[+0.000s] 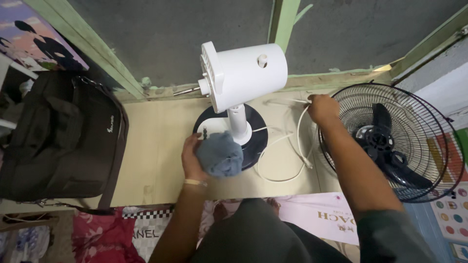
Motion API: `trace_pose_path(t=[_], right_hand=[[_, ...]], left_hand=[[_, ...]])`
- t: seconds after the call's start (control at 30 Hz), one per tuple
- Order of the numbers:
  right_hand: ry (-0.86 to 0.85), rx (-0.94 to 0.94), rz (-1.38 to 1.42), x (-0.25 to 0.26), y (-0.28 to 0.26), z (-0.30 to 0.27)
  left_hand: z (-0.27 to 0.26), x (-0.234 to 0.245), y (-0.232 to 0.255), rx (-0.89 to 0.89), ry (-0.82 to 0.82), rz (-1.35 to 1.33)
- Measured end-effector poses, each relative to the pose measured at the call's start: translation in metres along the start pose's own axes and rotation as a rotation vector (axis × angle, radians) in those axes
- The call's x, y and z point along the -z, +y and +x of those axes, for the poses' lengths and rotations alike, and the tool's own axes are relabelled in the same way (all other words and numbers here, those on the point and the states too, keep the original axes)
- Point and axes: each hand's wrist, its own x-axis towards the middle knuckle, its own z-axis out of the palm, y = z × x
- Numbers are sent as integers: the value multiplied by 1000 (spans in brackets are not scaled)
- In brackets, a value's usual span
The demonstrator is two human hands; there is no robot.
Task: The person wipes the exterior of a white portable fan with a blue cloth, rotating the unit to clean all sides. They then wipe the power cord and the base, and finally clean a black fan blade assembly with the same cloth.
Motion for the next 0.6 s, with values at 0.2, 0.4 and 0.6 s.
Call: trace_pose_path(t=[0.2, 0.4, 0.6], right_hand=[[70, 74, 201, -16, 7, 7], [229, 78, 191, 30, -30, -56], [197, 973, 799, 70, -101, -144]], left_hand=[[-9, 1, -32, -143, -35, 24], [-20, -25, -47, -320, 21, 180], [-46, -74, -39, -310, 90, 264]])
